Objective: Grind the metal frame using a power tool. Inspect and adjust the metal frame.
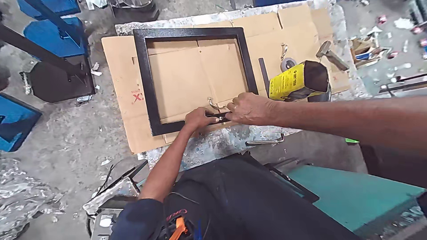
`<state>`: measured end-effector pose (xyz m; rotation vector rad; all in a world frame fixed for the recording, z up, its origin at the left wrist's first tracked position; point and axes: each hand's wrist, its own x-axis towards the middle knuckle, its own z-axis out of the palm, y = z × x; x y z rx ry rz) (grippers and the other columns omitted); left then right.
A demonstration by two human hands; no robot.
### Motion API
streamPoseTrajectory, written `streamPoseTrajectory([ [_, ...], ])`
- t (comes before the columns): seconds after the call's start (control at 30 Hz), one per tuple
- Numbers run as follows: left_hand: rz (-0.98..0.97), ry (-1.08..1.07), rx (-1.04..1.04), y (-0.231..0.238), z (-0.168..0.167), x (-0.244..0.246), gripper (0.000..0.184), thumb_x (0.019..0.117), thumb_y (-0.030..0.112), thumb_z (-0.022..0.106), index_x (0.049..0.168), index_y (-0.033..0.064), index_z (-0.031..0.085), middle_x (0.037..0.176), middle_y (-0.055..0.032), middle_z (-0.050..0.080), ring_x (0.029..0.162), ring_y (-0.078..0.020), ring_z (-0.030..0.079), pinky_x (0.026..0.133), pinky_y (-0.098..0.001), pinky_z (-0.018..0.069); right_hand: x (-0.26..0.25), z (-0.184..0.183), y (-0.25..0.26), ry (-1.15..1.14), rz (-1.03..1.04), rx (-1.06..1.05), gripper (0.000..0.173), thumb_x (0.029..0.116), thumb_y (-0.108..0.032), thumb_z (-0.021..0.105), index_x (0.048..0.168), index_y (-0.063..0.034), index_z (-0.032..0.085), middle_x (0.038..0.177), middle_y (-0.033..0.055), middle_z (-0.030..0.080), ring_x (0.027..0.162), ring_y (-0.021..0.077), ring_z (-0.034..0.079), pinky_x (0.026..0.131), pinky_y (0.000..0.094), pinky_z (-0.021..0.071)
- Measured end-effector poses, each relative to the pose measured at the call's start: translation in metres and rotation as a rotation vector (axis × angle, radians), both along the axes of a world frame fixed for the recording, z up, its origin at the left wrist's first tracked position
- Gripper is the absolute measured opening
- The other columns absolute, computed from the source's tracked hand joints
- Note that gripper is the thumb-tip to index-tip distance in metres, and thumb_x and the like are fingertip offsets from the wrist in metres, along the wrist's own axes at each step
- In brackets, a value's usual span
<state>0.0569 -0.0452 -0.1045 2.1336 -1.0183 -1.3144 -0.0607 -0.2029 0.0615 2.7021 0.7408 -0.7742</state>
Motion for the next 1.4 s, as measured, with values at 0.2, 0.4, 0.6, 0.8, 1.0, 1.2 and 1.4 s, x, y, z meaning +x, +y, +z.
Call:
streamPoseTrajectory([
  [0.2, -0.009, 0.001, 0.012, -0.002, -0.002, 0.001, 0.047, 0.0827, 0.068, 0.072, 0.115, 0.0344, 0.075, 0.103, -0.0022, 0.076, 0.098, -0.0269, 0.072, 0.082, -0.0656, 0.0543, -0.011, -0.007, 0.005, -0.031, 0.120, 0.036, 0.012, 0.0956, 0.003, 0.059, 0.089, 0.0020, 0.068, 0.080, 0.0160, 0.064, 0.071, 0.0318, 0.067, 0.059, 0.0445, 0.0540],
  [0.4, -0.004, -0.002, 0.001, 0.000, 0.006, 0.000, 0.042, 0.0839, 0.065, 0.073, 0.113, 0.0343, 0.076, 0.102, -0.0022, 0.076, 0.096, -0.0270, 0.072, 0.080, -0.0649, 0.0542, 0.021, 0.005, 0.021, 0.405, -0.537, -0.192, 0.017, 0.1028, -0.020, 0.055, 0.109, -0.0101, 0.067, 0.086, 0.0131, 0.066, 0.081, 0.0354, 0.070, 0.062, 0.0536, 0.0553],
  [0.6, -0.019, -0.028, -0.016, -0.002, 0.000, -0.001, 0.046, 0.0820, 0.069, 0.072, 0.114, 0.0352, 0.076, 0.103, -0.0007, 0.077, 0.098, -0.0254, 0.072, 0.082, -0.0647, 0.0545, 0.051, -0.008, 0.010, 0.592, -0.880, -0.124, 0.031, 0.1003, -0.026, 0.061, 0.079, -0.0048, 0.067, 0.071, 0.0106, 0.063, 0.066, 0.0261, 0.062, 0.063, 0.0501, 0.0496],
  [0.8, -0.026, -0.014, -0.017, 0.000, 0.000, 0.001, 0.047, 0.0810, 0.070, 0.071, 0.113, 0.0352, 0.075, 0.101, -0.0013, 0.076, 0.096, -0.0256, 0.072, 0.081, -0.0638, 0.0549, 0.024, 0.012, 0.043, 0.420, -0.400, -0.218, 0.024, 0.1014, -0.007, 0.055, 0.124, -0.0037, 0.061, 0.103, 0.0169, 0.064, 0.093, 0.0354, 0.069, 0.071, 0.0506, 0.0586],
  [1.0, -0.038, -0.016, -0.008, 0.000, 0.007, 0.002, 0.047, 0.0832, 0.068, 0.070, 0.112, 0.0313, 0.075, 0.102, -0.0040, 0.076, 0.097, -0.0278, 0.072, 0.081, -0.0637, 0.0546, 0.011, 0.000, 0.034, 0.267, -0.020, -0.186, 0.016, 0.0988, 0.004, 0.051, 0.096, 0.0025, 0.067, 0.085, 0.0152, 0.062, 0.069, 0.0309, 0.067, 0.054, 0.0427, 0.0541],
  [1.2, -0.027, -0.008, -0.007, -0.001, 0.008, 0.002, 0.046, 0.0830, 0.067, 0.071, 0.112, 0.0324, 0.075, 0.100, -0.0024, 0.076, 0.096, -0.0260, 0.072, 0.081, -0.0620, 0.0553, 0.035, 0.006, 0.043, 0.457, -0.322, -0.322, 0.022, 0.1006, -0.005, 0.053, 0.115, -0.0088, 0.069, 0.093, 0.0155, 0.066, 0.075, 0.0342, 0.069, 0.056, 0.0480, 0.0561],
  [1.4, -0.037, -0.009, -0.011, -0.002, 0.000, 0.000, 0.051, 0.0807, 0.069, 0.072, 0.114, 0.0310, 0.075, 0.104, -0.0029, 0.076, 0.099, -0.0264, 0.072, 0.084, -0.0629, 0.0549, 0.044, -0.021, 0.000, 0.604, -0.983, 0.017, 0.029, 0.1069, -0.024, 0.052, 0.110, -0.0108, 0.077, 0.085, 0.0114, 0.070, 0.080, 0.0284, 0.066, 0.074, 0.0552, 0.0527],
])
